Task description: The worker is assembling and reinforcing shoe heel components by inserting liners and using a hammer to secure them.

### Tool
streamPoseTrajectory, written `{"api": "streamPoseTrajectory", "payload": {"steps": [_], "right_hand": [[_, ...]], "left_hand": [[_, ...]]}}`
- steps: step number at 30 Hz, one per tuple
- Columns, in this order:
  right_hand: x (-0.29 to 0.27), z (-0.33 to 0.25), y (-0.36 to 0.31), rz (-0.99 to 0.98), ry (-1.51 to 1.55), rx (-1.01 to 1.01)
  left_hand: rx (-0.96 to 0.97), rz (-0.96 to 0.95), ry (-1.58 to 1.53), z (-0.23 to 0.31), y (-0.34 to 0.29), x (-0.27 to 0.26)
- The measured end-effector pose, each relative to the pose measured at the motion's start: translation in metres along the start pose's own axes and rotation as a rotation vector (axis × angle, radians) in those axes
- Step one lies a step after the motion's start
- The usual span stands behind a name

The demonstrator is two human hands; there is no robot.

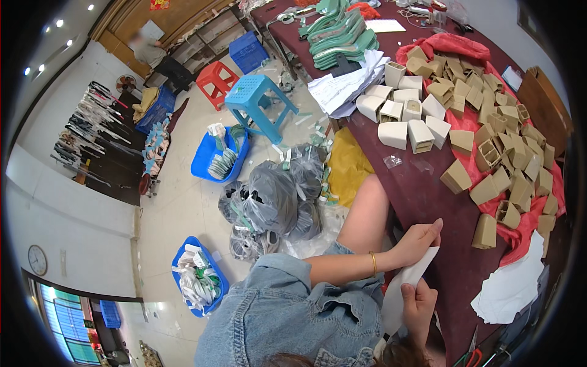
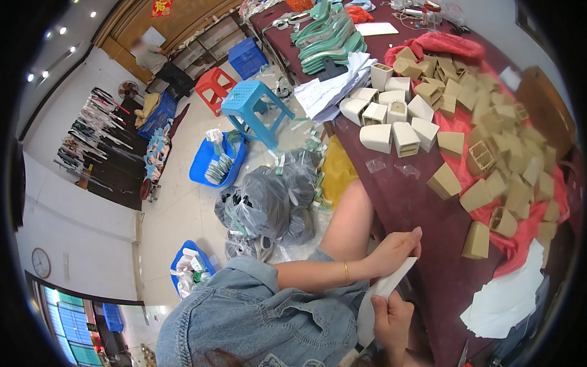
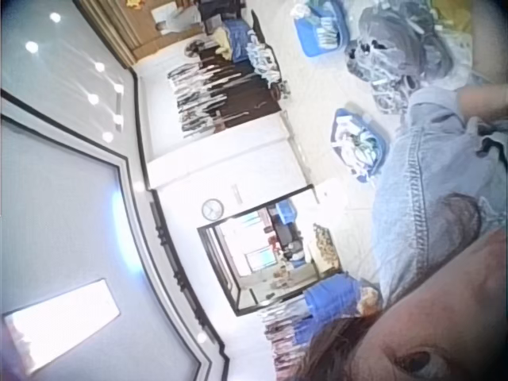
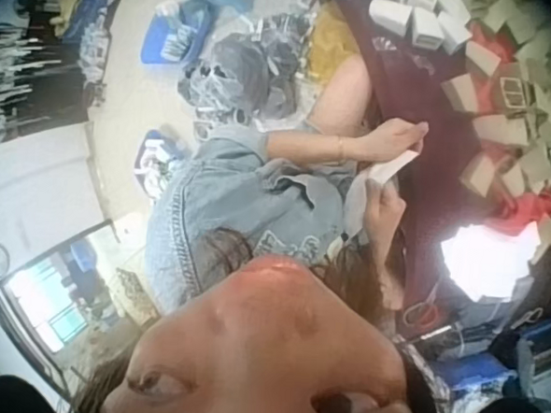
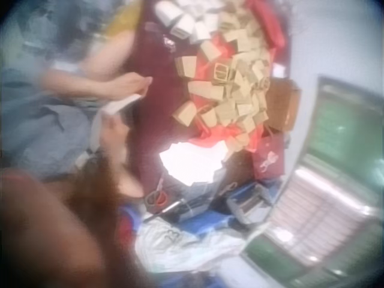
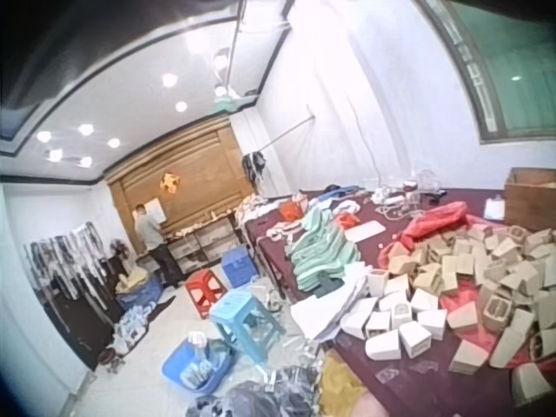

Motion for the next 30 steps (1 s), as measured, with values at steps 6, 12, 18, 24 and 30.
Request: {"api": "streamPoseTrajectory", "payload": {"steps": [6, 12, 18, 24, 30], "right_hand": [[-0.006, 0.016, -0.004, 0.122, 0.182, 0.092], [-0.025, 0.007, -0.015, 0.334, 0.359, -0.021], [-0.034, 0.007, -0.003, 0.480, 0.435, -0.022], [-0.045, 0.029, -0.005, 0.396, -0.183, 0.146], [-0.037, 0.025, -0.003, 0.505, -0.030, 0.011]], "left_hand": [[-0.001, 0.118, 0.003, -0.012, 0.008, -0.009], [-0.084, 0.207, 0.072, -0.030, 0.003, -0.042], [-0.374, -0.474, -0.274, -0.016, -0.038, -0.011], [0.245, -0.446, 0.033, 0.046, -0.036, -0.006], [0.146, -0.413, 0.102, 0.044, -0.037, -0.004]]}}
Point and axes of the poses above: each hand's wrist, its own y-axis towards the middle knuckle, its own x-axis out of the palm, z = x × y, the point moved 2 cm from there along y, towards the middle knuckle, and after that the axes turned 3 degrees about x, right-handed, at the moved point
